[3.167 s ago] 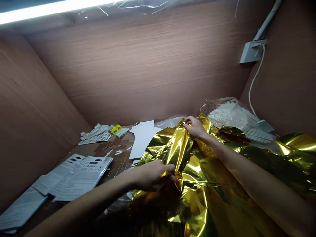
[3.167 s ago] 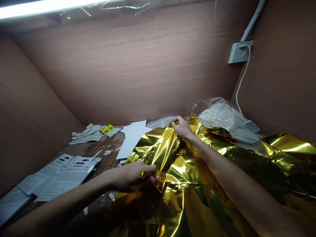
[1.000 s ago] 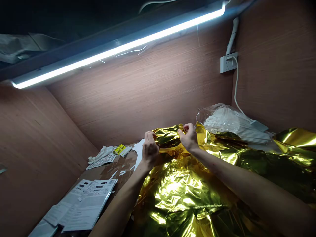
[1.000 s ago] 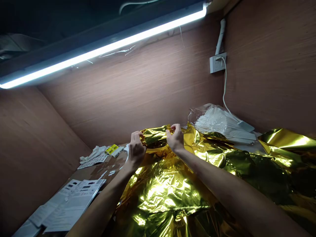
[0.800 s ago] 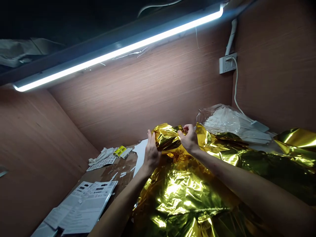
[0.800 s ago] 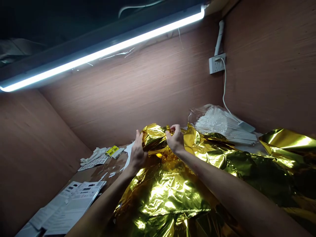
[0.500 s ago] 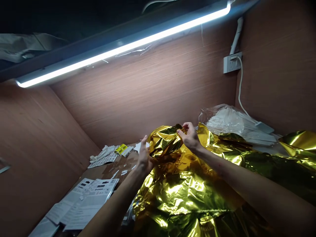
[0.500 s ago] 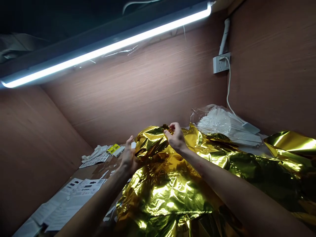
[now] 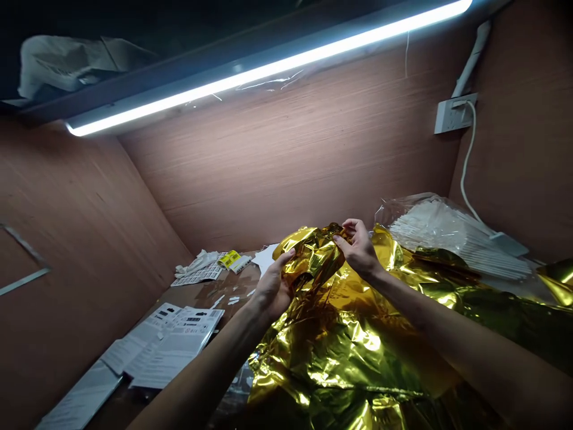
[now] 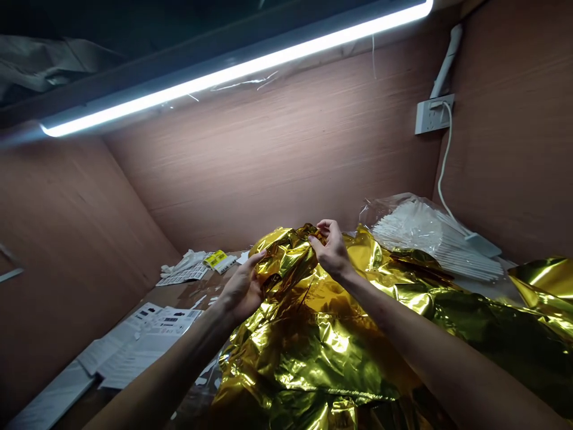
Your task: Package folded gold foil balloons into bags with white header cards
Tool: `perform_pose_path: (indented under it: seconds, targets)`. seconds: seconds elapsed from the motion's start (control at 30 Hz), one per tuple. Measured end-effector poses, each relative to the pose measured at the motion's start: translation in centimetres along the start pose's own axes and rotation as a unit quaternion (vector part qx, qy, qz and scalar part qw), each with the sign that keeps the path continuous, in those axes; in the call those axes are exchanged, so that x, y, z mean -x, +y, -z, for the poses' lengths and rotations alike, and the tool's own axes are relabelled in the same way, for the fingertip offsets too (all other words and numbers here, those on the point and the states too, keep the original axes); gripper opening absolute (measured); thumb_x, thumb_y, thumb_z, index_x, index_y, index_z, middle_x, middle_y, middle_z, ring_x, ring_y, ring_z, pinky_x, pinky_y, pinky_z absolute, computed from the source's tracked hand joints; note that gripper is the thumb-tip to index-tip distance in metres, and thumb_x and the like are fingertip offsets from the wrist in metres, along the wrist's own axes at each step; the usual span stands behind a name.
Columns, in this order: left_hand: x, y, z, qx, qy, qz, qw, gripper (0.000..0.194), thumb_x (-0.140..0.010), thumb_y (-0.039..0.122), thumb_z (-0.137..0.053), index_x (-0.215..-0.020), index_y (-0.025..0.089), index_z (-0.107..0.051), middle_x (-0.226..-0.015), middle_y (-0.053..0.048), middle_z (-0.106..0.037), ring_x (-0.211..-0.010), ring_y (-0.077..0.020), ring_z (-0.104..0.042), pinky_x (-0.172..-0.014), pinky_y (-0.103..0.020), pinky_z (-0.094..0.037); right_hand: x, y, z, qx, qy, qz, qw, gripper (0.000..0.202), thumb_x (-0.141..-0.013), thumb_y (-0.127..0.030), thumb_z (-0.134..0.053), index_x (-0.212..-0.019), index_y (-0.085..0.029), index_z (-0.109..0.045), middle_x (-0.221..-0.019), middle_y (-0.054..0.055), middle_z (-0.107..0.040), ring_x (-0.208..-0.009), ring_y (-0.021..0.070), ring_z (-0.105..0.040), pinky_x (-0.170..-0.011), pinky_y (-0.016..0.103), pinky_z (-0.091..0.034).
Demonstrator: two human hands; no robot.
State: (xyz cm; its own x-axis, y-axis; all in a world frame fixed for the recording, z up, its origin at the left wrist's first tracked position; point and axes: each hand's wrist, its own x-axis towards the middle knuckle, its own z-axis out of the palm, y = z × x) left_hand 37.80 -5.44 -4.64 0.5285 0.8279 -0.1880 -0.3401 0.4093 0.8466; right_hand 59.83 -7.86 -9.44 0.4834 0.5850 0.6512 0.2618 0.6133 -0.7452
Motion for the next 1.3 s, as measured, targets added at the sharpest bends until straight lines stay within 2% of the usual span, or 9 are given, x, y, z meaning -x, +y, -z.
perform_pose_path:
  seconds: [0.13,0.27,0.37,0.47,0.7,0.87,1.0,1.2,1.3]
  targets:
    - [0.8,0.4,-0.6,0.014,-0.016,0.089,0.996,0.028,-0.086,0.038,-0.077,-0.103,0.017,-0.070,-0.089,-0.007,-0.078,-0.076,-0.0219,-0.075,-0.072,-0.036,-0.065,0.1,-0.6,-0.2,-0.015,-0.019,-0.002,1.000,0.041,-0.086,-0.042,-0.072,-0.113,-0.025,-0.047,-0.106,0.006,-0.056,-0.102,0.0251,-0.060,-0.085,0.036,-0.055]
    - [0.5,0.7,-0.2,-0.006,-0.074,0.096,0.993,0.034,-0.089,0.049,-0.070,-0.101,0.017,-0.070,-0.087,-0.009,-0.077,-0.077,-0.0239,-0.075,-0.070,-0.038,-0.063,0.2,-0.8,-0.3,-0.019,-0.023,-0.007,1.000,0.043,-0.084,-0.040,-0.074,-0.115,-0.025,-0.048,-0.107,0.007,-0.055,-0.103,0.0257,-0.059,-0.084,0.036,-0.055]
    - [-0.1,0.1,0.5,-0.108,-0.024,-0.031,0.993,0.033,-0.085,0.047,-0.074,-0.089,0.014,-0.070,-0.078,-0.009,-0.074,-0.070,-0.0219,-0.072,-0.067,-0.035,-0.061,0.3,-0.8,-0.3,-0.027,-0.017,-0.011,0.999,0.045,-0.083,-0.040,-0.075,-0.116,-0.025,-0.049,-0.107,0.007,-0.055,-0.102,0.0261,-0.059,-0.080,0.035,-0.055]
    - [-0.5,-0.9,1.3,-0.180,0.018,-0.167,0.969,0.032,-0.077,0.041,-0.084,-0.081,0.013,-0.069,-0.075,-0.007,-0.071,-0.068,-0.0181,-0.067,-0.065,-0.030,-0.056,0.2,-0.8,-0.3,-0.036,-0.003,-0.016,0.999,0.048,-0.082,-0.039,-0.076,-0.118,-0.025,-0.048,-0.106,0.007,-0.055,-0.101,0.0258,-0.059,-0.079,0.035,-0.055]
    - [-0.1,-2.3,1.4,-0.229,0.023,-0.279,0.933,0.039,-0.079,0.050,-0.081,-0.089,0.013,-0.073,-0.078,-0.004,-0.071,-0.070,-0.0162,-0.062,-0.065,-0.026,-0.049,0.2,-0.6,-0.6,-0.072,0.051,-0.048,0.995,0.050,-0.080,-0.038,-0.083,-0.117,-0.025,-0.052,-0.102,0.003,-0.058,-0.100,0.0232,-0.061,-0.085,0.035,-0.053]
    - [-0.1,-2.9,1.0,-0.183,0.001,-0.256,0.949,0.045,-0.082,0.054,-0.077,-0.101,0.013,-0.073,-0.085,-0.005,-0.074,-0.066,-0.0151,-0.062,-0.063,-0.027,-0.049,0.4,-0.8,-1.2,-0.150,0.047,-0.147,0.976,0.061,-0.077,-0.044,-0.087,-0.123,-0.026,-0.051,-0.109,0.006,-0.067,-0.091,0.0227,-0.068,-0.076,0.034,-0.059]
    - [-0.4,-3.1,1.1,-0.163,0.004,-0.230,0.959,0.039,-0.081,0.047,-0.080,-0.095,0.011,-0.073,-0.084,-0.006,-0.073,-0.071,-0.0163,-0.065,-0.067,-0.027,-0.053,0.4,-1.0,-1.4,-0.194,0.033,-0.210,0.958,0.066,-0.061,-0.036,-0.097,-0.113,-0.019,-0.060,-0.101,0.007,-0.070,-0.083,0.0231,-0.070,-0.071,0.033,-0.061]
    - [-0.2,-3.3,1.0,-0.104,0.045,-0.134,0.984,0.039,-0.077,0.043,-0.083,-0.091,0.010,-0.068,-0.088,-0.012,-0.073,-0.069,-0.0206,-0.070,-0.059,-0.030,-0.057,0.2,-0.7,-1.2,-0.207,0.086,-0.178,0.958,0.071,-0.053,-0.034,-0.099,-0.112,-0.022,-0.060,-0.107,0.003,-0.068,-0.083,0.0194,-0.068,-0.070,0.030,-0.061]
    - [0.3,-3.2,1.4,-0.198,0.002,-0.207,0.958,0.051,-0.080,0.045,-0.081,-0.114,0.010,-0.064,-0.106,-0.017,-0.073,-0.087,-0.0264,-0.074,-0.070,-0.033,-0.061,0.2,-0.3,-1.1,-0.192,0.120,-0.152,0.962,0.069,-0.055,-0.036,-0.098,-0.110,-0.023,-0.059,-0.113,0.003,-0.065,-0.090,0.0204,-0.068,-0.073,0.031,-0.062]
